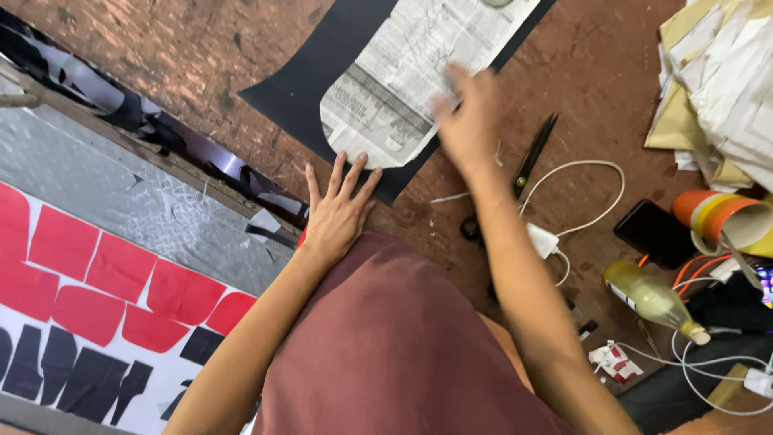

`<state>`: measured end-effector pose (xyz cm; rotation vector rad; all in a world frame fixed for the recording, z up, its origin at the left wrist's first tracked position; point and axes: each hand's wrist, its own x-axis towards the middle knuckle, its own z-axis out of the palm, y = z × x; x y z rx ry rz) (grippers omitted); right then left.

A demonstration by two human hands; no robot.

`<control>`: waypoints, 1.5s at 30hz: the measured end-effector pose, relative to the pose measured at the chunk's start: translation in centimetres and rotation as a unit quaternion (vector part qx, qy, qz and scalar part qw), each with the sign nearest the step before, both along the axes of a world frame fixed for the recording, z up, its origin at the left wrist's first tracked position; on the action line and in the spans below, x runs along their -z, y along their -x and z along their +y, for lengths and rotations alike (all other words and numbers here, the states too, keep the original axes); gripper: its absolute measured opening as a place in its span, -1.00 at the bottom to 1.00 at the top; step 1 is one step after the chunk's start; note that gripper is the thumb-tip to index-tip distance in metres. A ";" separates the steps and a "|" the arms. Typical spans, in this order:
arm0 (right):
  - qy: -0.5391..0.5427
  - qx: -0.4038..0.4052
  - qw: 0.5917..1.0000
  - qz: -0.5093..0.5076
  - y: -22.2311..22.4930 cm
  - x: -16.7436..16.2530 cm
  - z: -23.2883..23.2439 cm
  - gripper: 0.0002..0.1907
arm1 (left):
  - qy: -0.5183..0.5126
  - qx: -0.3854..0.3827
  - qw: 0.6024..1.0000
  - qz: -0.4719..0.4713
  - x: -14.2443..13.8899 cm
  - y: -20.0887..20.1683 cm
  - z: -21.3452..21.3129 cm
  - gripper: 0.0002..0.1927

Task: The person places a newspaper template on a black fabric sheet, secures it with a weight, and uses shears to cut the fabric along the template outline. After cutting, the person removes the template and trims the edges of the cut fabric piece.

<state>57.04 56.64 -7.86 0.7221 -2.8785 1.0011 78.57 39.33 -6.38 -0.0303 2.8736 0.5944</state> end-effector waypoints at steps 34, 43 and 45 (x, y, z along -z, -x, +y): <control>-0.106 0.117 0.985 -0.067 -8.4 1.0 -0.9 -0.10 | -0.045 -0.117 0.985 0.118 2.6 4.7 -8.3 -0.52; -0.107 0.107 0.987 -0.053 -8.7 1.6 -0.7 -0.08 | -0.047 -0.101 0.985 0.132 3.1 4.2 -8.7 -0.57; -0.106 0.111 0.987 -0.058 -8.7 1.6 -0.8 -0.07 | -0.049 -0.099 0.986 0.123 3.2 4.2 -8.8 -0.56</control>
